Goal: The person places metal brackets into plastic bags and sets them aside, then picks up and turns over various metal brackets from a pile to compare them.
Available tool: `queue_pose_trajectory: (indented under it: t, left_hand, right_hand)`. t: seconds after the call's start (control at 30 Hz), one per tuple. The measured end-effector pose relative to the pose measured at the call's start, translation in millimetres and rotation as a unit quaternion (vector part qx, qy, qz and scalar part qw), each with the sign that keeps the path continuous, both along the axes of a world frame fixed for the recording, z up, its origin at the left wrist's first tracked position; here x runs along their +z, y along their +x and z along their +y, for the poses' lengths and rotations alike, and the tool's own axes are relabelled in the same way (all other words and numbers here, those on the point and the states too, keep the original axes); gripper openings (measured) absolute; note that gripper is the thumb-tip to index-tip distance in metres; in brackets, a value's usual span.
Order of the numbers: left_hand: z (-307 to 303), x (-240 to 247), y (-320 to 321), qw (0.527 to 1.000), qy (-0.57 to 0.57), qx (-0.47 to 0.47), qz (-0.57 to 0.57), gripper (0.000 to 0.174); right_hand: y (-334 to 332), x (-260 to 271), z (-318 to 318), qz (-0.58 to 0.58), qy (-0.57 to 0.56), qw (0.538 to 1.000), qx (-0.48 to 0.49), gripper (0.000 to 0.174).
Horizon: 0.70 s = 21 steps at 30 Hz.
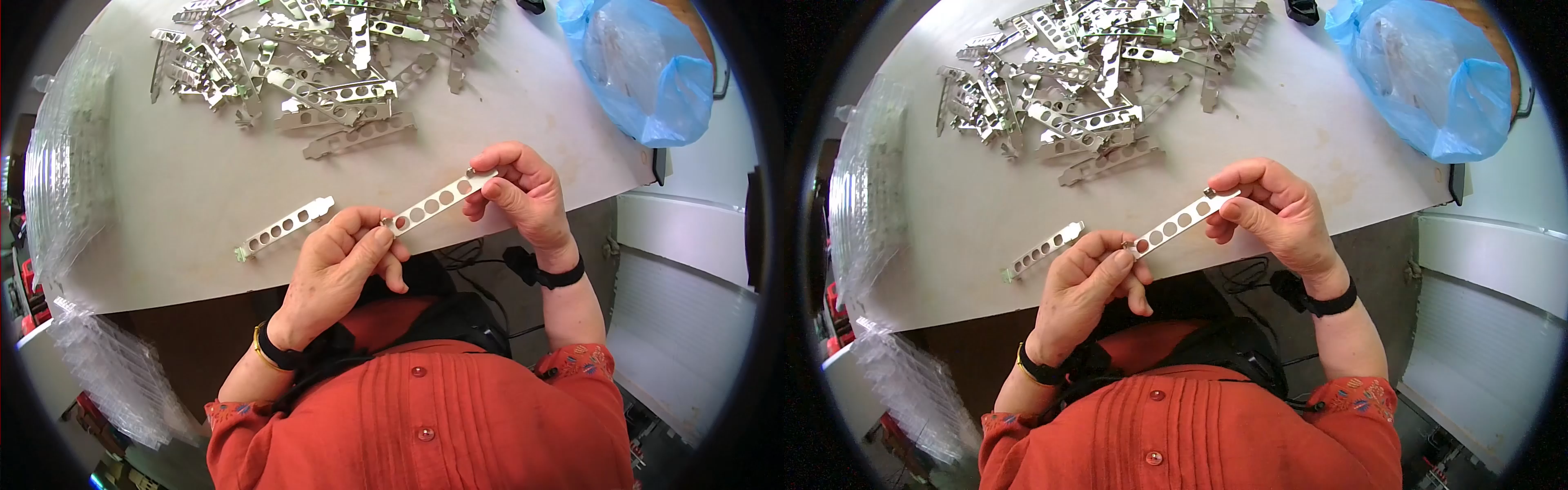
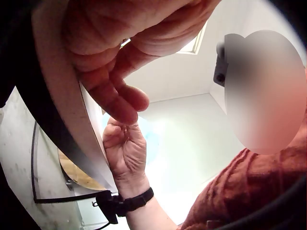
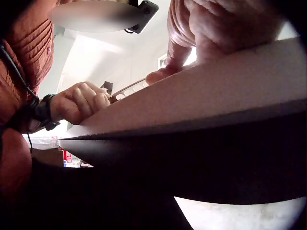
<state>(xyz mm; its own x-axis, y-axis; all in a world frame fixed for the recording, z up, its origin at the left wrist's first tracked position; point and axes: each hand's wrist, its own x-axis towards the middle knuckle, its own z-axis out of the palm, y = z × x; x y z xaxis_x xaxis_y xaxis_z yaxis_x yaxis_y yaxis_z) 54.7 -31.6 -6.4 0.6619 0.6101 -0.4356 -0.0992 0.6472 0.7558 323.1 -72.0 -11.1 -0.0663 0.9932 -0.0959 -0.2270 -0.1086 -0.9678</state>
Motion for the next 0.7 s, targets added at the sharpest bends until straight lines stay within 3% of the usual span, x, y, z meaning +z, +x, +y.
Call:
queue_pose_trajectory:
  t: [0.7]
  left_hand:
    - [2.5, -4.8, -2.9, 0.999, -0.020, 0.007, -0.032, 0.026]
  right_hand:
    - [-1.2, -0.1, -1.1, -0.004, 0.010, 1.000, -0.017, 0.026]
